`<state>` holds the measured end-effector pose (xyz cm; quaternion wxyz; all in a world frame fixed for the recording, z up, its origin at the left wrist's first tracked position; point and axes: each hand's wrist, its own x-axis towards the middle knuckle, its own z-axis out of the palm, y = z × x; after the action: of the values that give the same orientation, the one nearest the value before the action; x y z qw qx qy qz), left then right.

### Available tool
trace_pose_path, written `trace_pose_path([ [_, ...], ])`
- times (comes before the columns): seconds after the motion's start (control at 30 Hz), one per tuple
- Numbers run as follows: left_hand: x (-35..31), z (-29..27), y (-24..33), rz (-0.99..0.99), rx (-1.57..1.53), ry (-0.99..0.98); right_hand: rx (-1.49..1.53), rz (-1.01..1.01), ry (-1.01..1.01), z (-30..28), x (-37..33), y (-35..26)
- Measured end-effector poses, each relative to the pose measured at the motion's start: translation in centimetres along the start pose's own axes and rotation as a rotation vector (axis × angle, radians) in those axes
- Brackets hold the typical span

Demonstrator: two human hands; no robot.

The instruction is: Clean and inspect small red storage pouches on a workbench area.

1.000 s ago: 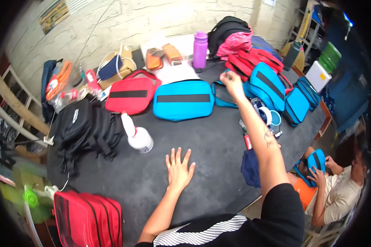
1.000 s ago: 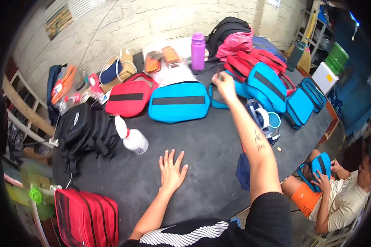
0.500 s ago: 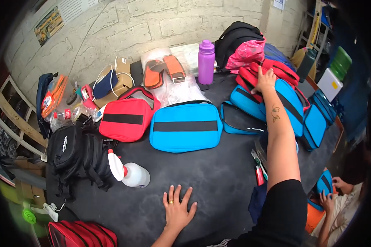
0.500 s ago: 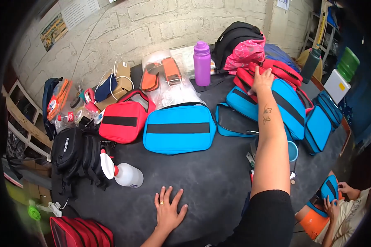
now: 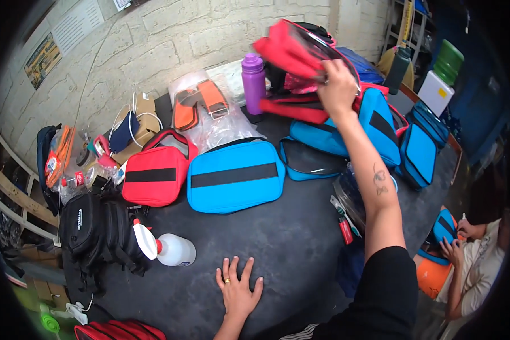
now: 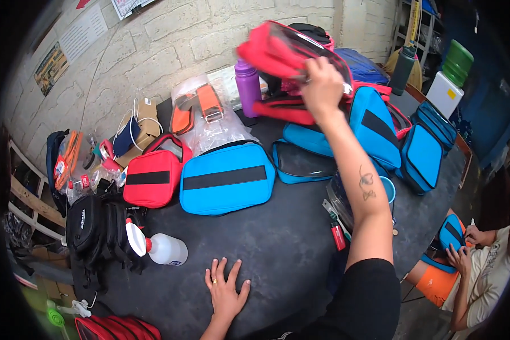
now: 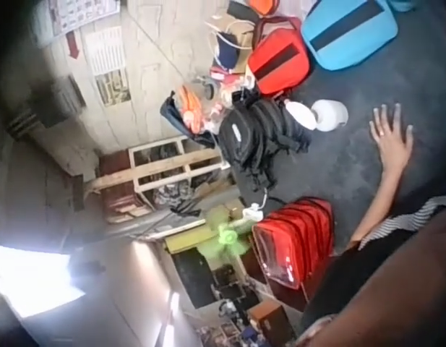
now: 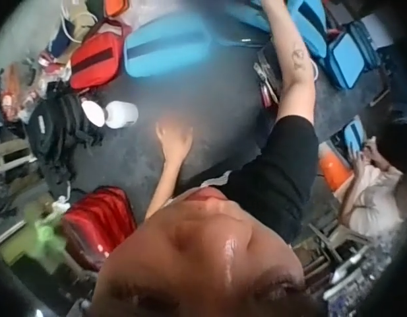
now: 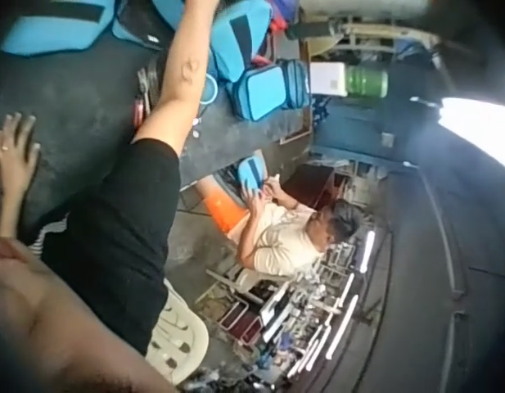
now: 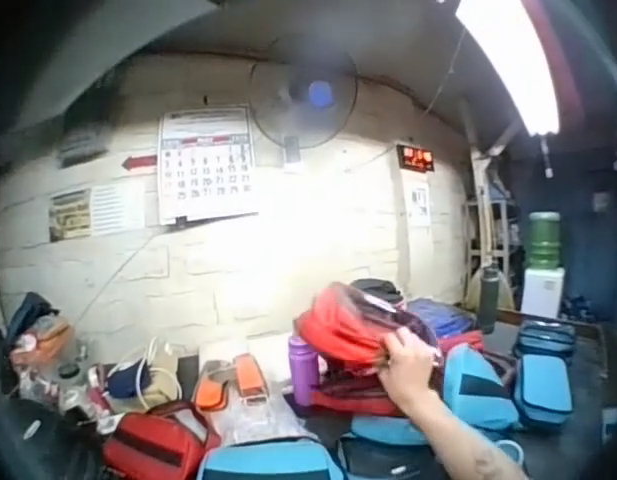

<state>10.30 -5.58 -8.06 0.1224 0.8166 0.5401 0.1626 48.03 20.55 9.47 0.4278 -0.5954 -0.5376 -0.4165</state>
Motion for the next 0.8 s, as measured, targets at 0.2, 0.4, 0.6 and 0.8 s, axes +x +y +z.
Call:
trace_pose_path([
  [0.2,-0.2,-0.4,0.2,0.010,-0.003,0.010,0.230,-0.454,-0.411,0.5,-8.0,-8.4],
  [0.4,0.0,0.0,0.3,-0.008,0.000,0.033,0.507,-0.190,-1.060,-4.0,-3.6,-7.6],
  [0.6,0.4,-0.1,1.1,-0.012,0.027,0.029,0.194,0.136,-0.440,-2.0,1.8,12.5],
  [0.8,0.5,0.0,1.0,-0.016,0.063,0.003,-0.111,0.444,-0.534,-0.3,-4.0,31.3],
])
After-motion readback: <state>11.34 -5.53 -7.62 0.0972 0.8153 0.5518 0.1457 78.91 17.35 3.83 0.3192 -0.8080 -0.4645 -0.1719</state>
